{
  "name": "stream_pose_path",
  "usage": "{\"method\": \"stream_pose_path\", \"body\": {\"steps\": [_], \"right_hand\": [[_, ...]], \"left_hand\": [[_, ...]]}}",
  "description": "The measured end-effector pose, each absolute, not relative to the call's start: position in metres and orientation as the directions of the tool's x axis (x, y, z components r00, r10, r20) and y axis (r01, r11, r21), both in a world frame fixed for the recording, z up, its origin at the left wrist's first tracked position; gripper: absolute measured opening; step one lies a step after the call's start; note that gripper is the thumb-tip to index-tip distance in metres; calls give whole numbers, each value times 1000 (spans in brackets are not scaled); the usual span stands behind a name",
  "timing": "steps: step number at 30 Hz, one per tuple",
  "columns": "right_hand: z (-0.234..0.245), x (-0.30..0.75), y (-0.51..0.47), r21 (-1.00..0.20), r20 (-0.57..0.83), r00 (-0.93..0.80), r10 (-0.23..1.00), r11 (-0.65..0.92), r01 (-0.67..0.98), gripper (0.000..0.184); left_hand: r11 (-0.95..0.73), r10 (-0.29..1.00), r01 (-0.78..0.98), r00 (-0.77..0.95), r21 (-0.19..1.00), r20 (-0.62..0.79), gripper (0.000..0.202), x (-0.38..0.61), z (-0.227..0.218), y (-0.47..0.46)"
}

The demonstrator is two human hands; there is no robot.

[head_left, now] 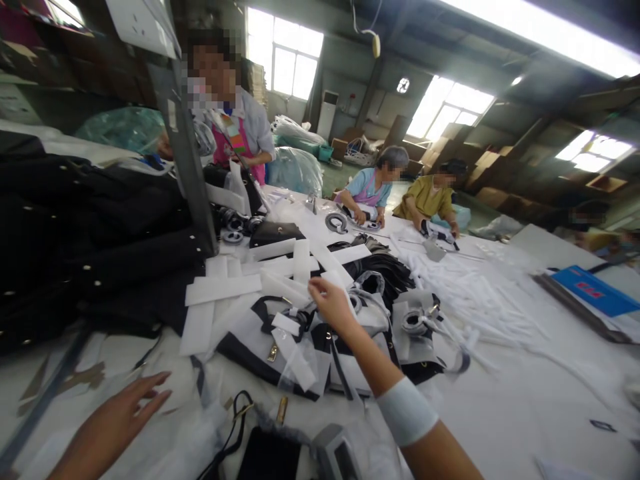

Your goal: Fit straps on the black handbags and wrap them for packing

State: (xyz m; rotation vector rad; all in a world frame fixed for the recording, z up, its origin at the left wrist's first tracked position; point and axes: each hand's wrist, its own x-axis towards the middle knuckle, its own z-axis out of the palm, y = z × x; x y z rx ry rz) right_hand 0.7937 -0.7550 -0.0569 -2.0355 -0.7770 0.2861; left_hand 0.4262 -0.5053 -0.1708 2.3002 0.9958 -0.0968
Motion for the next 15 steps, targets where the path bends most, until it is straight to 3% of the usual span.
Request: {"method": "stream_pose_path", "body": {"steps": [2, 5, 7, 11, 15], "right_hand": [[-80, 750, -781, -790, 44, 686, 726, -395, 469, 16], [-112, 696, -810, -745, -23, 586, 810, -404, 530, 32], [-122, 676, -823, -724, -37, 570, 821, -415, 551, 39], [-123, 645, -852, -712, -31, 629, 777, -459, 531, 39], [-137, 592, -889, -717, -102, 671, 734, -522, 462, 35]], "left_hand": [[-615, 504, 527, 835, 586, -222, 47, 463, -163, -539], [-697, 290, 306, 947, 649, -135, 48, 515, -161, -585], [-712, 234, 254, 965, 655, -120, 45, 538, -162, -604], [-699, 300, 304, 946, 648, -121, 42, 535, -163, -618], [-629, 404, 448, 886, 635, -226, 41, 481, -166, -619]]}}
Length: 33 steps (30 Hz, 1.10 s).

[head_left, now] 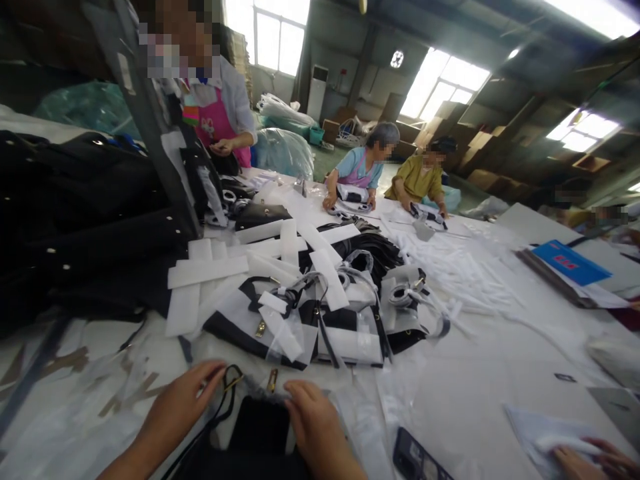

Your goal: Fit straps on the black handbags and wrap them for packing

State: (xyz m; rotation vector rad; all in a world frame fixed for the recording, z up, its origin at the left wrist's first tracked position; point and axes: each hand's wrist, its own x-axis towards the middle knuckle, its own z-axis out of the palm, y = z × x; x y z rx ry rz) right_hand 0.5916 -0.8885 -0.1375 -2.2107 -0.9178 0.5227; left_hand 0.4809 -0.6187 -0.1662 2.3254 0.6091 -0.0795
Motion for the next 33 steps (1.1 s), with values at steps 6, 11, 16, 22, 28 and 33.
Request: {"method": "stream_pose_path", "body": {"steps": [6, 11, 16, 22, 28, 33], "right_hand": [[-179, 547, -894, -466, -271, 702, 658, -728, 503, 54], [-189, 563, -857, -254, -261, 707, 657, -753, 607, 44], [-192, 566, -845, -252, -144, 685, 715, -695, 673, 20], [-139, 526, -884, -431, 179, 768, 615, -653, 623, 31], [-81, 456, -938, -501, 446, 718, 534, -516, 695, 32], [-66, 409, -970, -488, 459, 714, 529, -521, 700, 33]], "left_hand": [[-466, 417, 569, 816, 677, -400, 46, 431, -211, -628], [-289, 272, 527, 846, 799, -459, 50, 446, -238, -634], [-88, 124, 435, 897, 896, -424, 51, 440, -218, -639], [-126, 241, 247, 947, 961, -212, 44, 385, -173, -655], [-311, 242, 36, 969, 950, 43, 25, 316, -147, -684], [-440, 278, -72, 937, 895, 212, 25, 272, -141, -702]]}}
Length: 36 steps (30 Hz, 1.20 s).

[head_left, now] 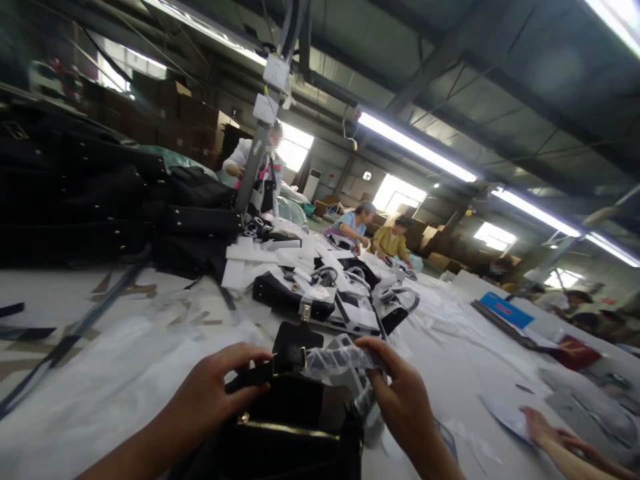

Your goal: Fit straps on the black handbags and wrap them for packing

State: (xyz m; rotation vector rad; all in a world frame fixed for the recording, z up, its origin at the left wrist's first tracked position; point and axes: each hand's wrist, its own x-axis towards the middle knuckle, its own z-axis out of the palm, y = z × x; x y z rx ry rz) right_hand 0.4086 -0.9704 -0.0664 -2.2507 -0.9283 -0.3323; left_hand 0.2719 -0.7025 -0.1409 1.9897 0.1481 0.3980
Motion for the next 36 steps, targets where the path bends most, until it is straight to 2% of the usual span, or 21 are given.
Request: {"method": "stream_pose_path", "body": {"steps": [3, 7, 9, 13, 15, 18, 20, 22, 24, 26, 28, 30, 32, 33, 36], "right_hand": [[-56, 377, -971, -384, 446, 632, 635, -502, 775, 45], [-39, 335, -950, -206, 392, 425, 816, -372, 905, 66], [-37, 323, -936, -219, 365, 390, 846, -329, 919, 61], [-40, 315, -920, -326, 346, 446, 825, -340, 882, 34], [-40, 316, -919, -358, 351, 461, 815, -338, 870, 26], [-35, 316, -922, -392, 354, 447, 822, -304, 868, 19], [-31, 313, -923, -404, 350, 439, 827, -290, 868, 16], [-25, 309, -921, -409, 369, 419, 830, -260, 874, 21], [-19, 305, -916, -389, 395, 387, 833, -229, 892, 34], [-14, 305, -908, -318, 405, 350, 845, -228, 920, 37], [-13, 307, -900, -220, 378, 307, 873, -238, 946, 26], [-16, 310, -895, -171, 354, 273, 894, -225, 959, 18], [-25, 314, -891, -212, 381, 260, 887, -189, 959, 20], [-31, 315, -890, -270, 417, 282, 864, -178, 946, 20], [-51, 317, -888, -579, 476, 481, 736, -150, 802, 16]], "left_hand": [[-442, 250, -158, 923, 883, 291, 20, 258, -142, -712], [-415, 184, -289, 902, 863, 390, 20, 249, -143, -722], [-408, 167, -318, 896, 856, 412, 19, 244, -142, -726], [-401, 177, -318, 893, 859, 413, 19, 229, -134, -726], [-353, 203, -297, 901, 887, 382, 24, 220, -128, -725], [-253, 265, -275, 903, 928, 339, 36, 207, -116, -723], [-262, 267, -292, 894, 920, 359, 31, 202, -104, -723], [-327, 257, -312, 879, 892, 401, 23, 200, -93, -724], [-386, 269, -314, 861, 867, 432, 24, 203, -86, -725], [-403, 277, -317, 852, 859, 444, 26, 207, -86, -728], [-342, 285, -334, 854, 878, 436, 22, 213, -94, -731], [-224, 296, -361, 860, 905, 416, 19, 218, -106, -736], [-102, 320, -378, 863, 920, 390, 21, 221, -118, -741], [-62, 341, -377, 862, 924, 375, 22, 221, -122, -743], [-44, 416, -352, 844, 935, 338, 22, 219, -127, -747]]}}
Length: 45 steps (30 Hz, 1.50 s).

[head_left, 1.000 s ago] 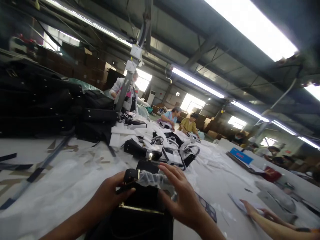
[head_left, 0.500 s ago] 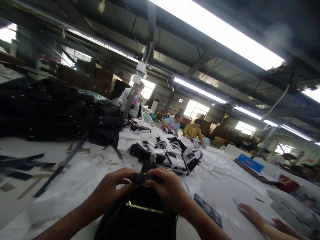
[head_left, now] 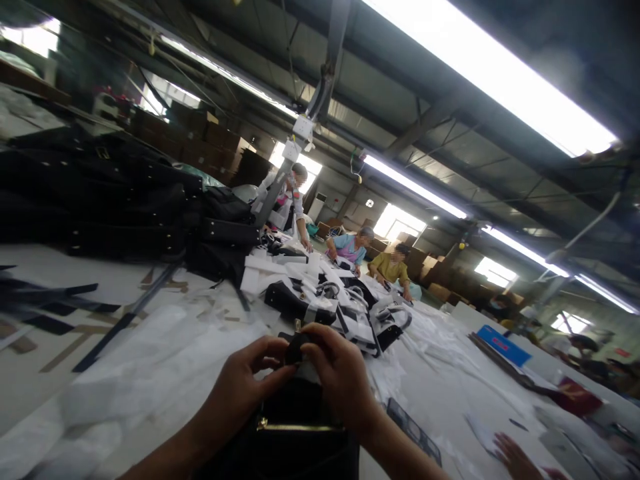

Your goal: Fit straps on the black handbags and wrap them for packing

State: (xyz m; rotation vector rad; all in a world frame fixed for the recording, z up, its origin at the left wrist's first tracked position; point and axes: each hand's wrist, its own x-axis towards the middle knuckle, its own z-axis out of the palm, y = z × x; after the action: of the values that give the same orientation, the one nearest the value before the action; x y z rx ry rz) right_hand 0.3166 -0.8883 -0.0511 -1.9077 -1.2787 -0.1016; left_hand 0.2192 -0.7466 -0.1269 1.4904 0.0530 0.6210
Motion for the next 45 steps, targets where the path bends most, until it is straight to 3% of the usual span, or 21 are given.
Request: {"method": "stream_pose_path", "body": {"steps": [2, 4, 5, 7, 9, 11, 13, 15, 16, 18, 21, 24, 28, 31, 33, 37, 41, 45], "right_hand": [[-60, 317, -887, -740, 437, 606, 664, -117, 662, 17], [-58, 317, -886, -715, 446, 578, 683, -117, 690, 19], [-54, 317, -886, -617, 469, 496, 731, -131, 776, 21], [-39, 317, -885, -285, 471, 251, 845, -124, 951, 29], [-23, 318, -884, 42, 406, 27, 913, -48, 998, 29], [-13, 320, -882, 221, 365, -91, 927, 9, 975, 23], [-12, 323, -881, 281, 385, -134, 913, 23, 960, 20], [-20, 326, -882, 227, 470, -86, 878, -26, 974, 20], [-25, 327, -882, 138, 529, -9, 849, -75, 988, 21], [-36, 328, -882, -165, 599, 262, 757, -203, 965, 24], [-48, 329, -881, -665, 462, 627, 627, -223, 713, 35], [-50, 331, -883, -855, 314, 651, 691, -93, 510, 39], [-43, 327, -895, -797, 229, 489, 842, -126, 590, 52], [-40, 317, -903, -715, 213, 435, 875, -164, 679, 37], [-40, 313, -905, -639, 271, 440, 856, -181, 747, 26], [-48, 316, -907, -400, 430, 372, 823, -196, 895, 20], [-59, 324, -914, -270, 499, 310, 809, -195, 943, 24], [-63, 331, -925, -1, 600, 146, 786, -182, 983, 33]], "left_hand": [[-58, 439, -330, 839, 942, 321, 21, 217, -126, -746], [-63, 434, -321, 844, 945, 316, 20, 216, -123, -743], [-66, 424, -324, 847, 944, 320, 19, 216, -121, -741], [-84, 398, -337, 852, 938, 342, 19, 217, -118, -737], [-77, 366, -340, 865, 937, 344, 20, 219, -115, -733], [-31, 331, -324, 889, 946, 316, 20, 221, -112, -730], [21, 308, -293, 911, 956, 273, 23, 222, -111, -726], [54, 295, -265, 925, 963, 239, 27, 221, -110, -724], [66, 286, -256, 931, 965, 227, 29, 221, -111, -724], [85, 266, -246, 940, 965, 216, 30, 219, -111, -724], [114, 241, -241, 948, 964, 209, 30, 216, -110, -727], [122, 245, -221, 951, 967, 187, 30, 214, -108, -727], [111, 258, -246, 943, 963, 211, 31, 212, -102, -726], [78, 251, -266, 938, 961, 239, 36, 211, -99, -728], [-2, 254, -265, 932, 964, 257, 40, 212, -99, -732], [-168, 346, -300, 874, 939, 341, 35, 219, -104, -740], [-128, 362, -325, 864, 937, 349, 29, 222, -111, -743], [-57, 367, -321, 874, 945, 319, 24, 216, -108, -743]]}}
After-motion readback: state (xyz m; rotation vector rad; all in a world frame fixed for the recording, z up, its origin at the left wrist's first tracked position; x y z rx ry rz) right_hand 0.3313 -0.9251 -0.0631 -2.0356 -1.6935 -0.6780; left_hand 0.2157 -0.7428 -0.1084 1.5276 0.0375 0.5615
